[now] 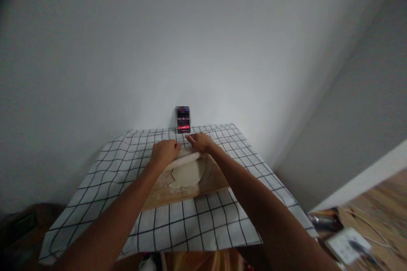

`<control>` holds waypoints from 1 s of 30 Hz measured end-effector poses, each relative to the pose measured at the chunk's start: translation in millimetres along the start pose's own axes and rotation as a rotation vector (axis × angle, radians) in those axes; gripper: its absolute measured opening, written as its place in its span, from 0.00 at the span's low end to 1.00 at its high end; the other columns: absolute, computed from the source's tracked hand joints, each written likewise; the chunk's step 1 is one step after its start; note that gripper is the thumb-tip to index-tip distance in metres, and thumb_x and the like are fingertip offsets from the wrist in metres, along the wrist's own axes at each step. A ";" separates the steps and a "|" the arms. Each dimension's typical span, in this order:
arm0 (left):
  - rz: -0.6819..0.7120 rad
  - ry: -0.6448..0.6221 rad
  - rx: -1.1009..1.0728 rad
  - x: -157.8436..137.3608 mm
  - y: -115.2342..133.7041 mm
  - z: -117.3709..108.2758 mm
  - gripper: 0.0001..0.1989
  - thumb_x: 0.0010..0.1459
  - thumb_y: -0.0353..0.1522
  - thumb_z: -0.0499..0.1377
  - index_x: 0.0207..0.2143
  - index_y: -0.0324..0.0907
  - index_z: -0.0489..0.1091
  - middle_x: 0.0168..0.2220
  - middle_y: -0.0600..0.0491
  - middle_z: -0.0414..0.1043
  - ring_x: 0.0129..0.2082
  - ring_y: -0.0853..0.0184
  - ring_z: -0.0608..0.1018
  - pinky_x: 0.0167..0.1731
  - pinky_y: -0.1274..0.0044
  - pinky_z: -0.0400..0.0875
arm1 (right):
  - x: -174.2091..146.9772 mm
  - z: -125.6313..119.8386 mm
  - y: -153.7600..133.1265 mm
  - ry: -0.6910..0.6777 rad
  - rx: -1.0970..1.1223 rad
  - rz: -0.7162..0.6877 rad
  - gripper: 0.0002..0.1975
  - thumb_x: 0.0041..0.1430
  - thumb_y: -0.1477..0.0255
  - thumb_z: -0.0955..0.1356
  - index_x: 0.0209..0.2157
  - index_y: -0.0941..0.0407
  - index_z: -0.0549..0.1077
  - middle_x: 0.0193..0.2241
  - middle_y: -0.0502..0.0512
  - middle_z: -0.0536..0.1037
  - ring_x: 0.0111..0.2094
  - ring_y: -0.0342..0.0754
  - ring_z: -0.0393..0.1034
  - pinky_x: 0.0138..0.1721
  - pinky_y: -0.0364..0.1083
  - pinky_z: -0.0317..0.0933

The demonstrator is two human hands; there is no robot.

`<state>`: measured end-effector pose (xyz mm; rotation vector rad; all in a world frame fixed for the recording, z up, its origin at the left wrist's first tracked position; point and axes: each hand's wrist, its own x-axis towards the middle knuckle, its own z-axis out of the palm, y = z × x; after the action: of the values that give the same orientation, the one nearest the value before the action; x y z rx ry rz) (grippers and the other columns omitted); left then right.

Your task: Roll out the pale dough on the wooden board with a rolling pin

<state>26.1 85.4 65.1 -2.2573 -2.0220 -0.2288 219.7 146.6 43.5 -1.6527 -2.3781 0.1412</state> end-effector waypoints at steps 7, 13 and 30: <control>0.000 0.003 -0.004 -29.9 17.2 -16.4 0.25 0.78 0.41 0.48 0.49 0.40 0.84 0.49 0.40 0.86 0.51 0.51 0.86 0.48 0.67 0.77 | -27.2 -0.8 1.7 -0.104 -0.034 -0.012 0.30 0.83 0.54 0.55 0.55 0.52 0.84 0.56 0.61 0.86 0.56 0.56 0.81 0.53 0.47 0.68; 0.093 0.064 -0.053 -80.9 36.3 -14.3 0.22 0.79 0.39 0.48 0.53 0.41 0.81 0.56 0.42 0.82 0.55 0.53 0.83 0.51 0.66 0.76 | -99.4 5.4 4.8 0.060 -0.009 -0.069 0.28 0.84 0.60 0.53 0.68 0.51 0.76 0.72 0.58 0.74 0.70 0.55 0.69 0.69 0.53 0.63; 0.132 0.184 -0.015 -71.0 30.7 -1.4 0.17 0.78 0.34 0.51 0.56 0.43 0.78 0.57 0.43 0.82 0.60 0.54 0.80 0.59 0.66 0.71 | -123.1 -9.9 13.9 0.199 -0.103 0.009 0.22 0.83 0.60 0.59 0.53 0.55 0.81 0.55 0.63 0.82 0.59 0.56 0.75 0.59 0.52 0.65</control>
<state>49.1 12.4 54.4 -2.2731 -1.7802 -0.4244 275.5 36.1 32.6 -1.6377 -2.2631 -0.1405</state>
